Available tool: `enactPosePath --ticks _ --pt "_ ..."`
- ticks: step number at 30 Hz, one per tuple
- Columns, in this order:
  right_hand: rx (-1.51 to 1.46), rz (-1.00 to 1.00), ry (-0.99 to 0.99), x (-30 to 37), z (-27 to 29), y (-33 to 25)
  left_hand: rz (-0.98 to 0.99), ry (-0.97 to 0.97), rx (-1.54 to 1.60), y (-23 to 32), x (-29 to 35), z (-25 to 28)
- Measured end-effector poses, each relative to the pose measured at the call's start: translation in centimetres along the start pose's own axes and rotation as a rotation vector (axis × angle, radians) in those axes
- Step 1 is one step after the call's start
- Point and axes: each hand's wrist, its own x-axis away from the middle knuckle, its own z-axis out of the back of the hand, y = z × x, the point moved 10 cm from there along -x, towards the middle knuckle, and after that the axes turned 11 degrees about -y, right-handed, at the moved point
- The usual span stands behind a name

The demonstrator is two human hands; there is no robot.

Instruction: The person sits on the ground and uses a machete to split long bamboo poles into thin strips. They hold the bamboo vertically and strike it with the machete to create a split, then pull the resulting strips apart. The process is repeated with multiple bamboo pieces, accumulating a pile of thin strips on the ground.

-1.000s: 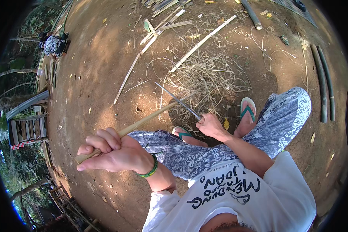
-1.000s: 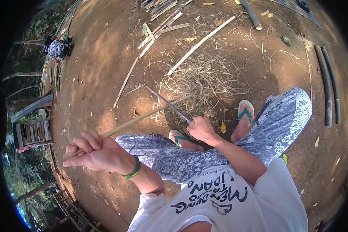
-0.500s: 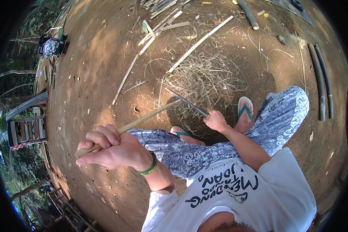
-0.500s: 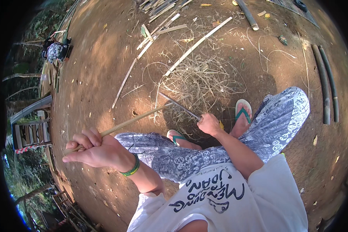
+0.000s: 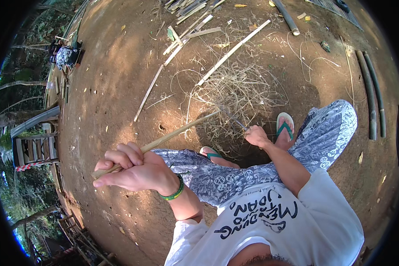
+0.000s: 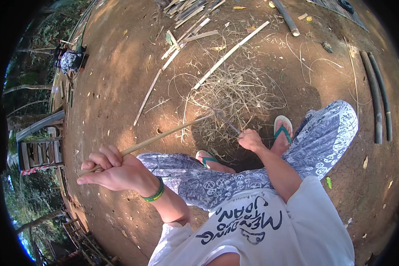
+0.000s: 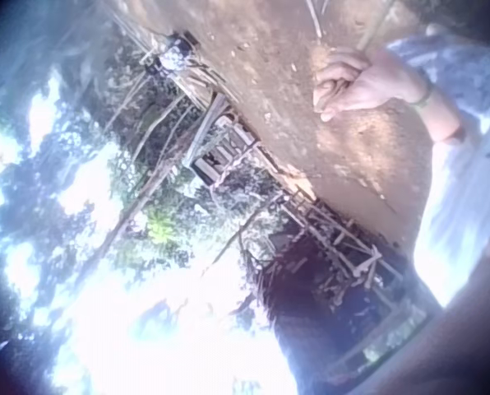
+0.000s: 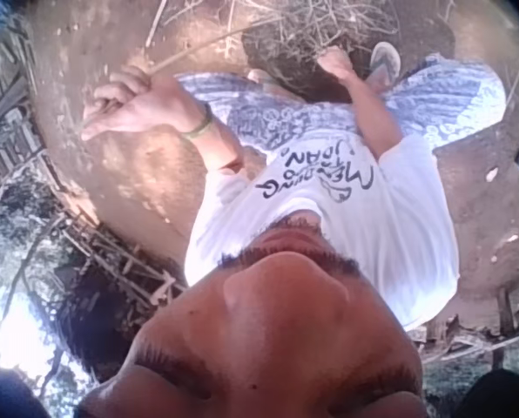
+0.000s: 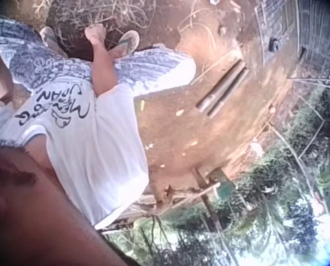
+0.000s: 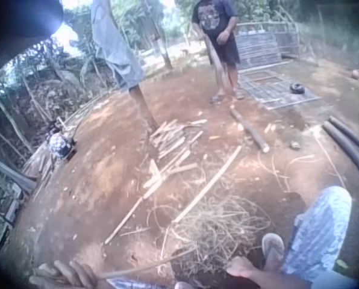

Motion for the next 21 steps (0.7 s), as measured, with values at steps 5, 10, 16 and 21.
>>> enactPosePath --ticks 5,10,16,21 --pt "-0.263 -0.256 -0.171 -1.0 -1.2 2.1 0.000 -0.021 0.028 -0.1 0.2 -0.3" --pt "0.115 0.021 0.023 -1.7 1.3 -2.1 0.005 0.006 0.029 0.2 0.5 0.1" --pt "-0.145 -0.194 -0.079 -1.2 1.8 -0.9 -0.129 0.031 -0.115 1.5 0.2 0.5" --pt "-0.010 0.275 0.132 0.0 0.5 -6.5 -0.100 0.107 -0.180 2.2 0.4 0.4"
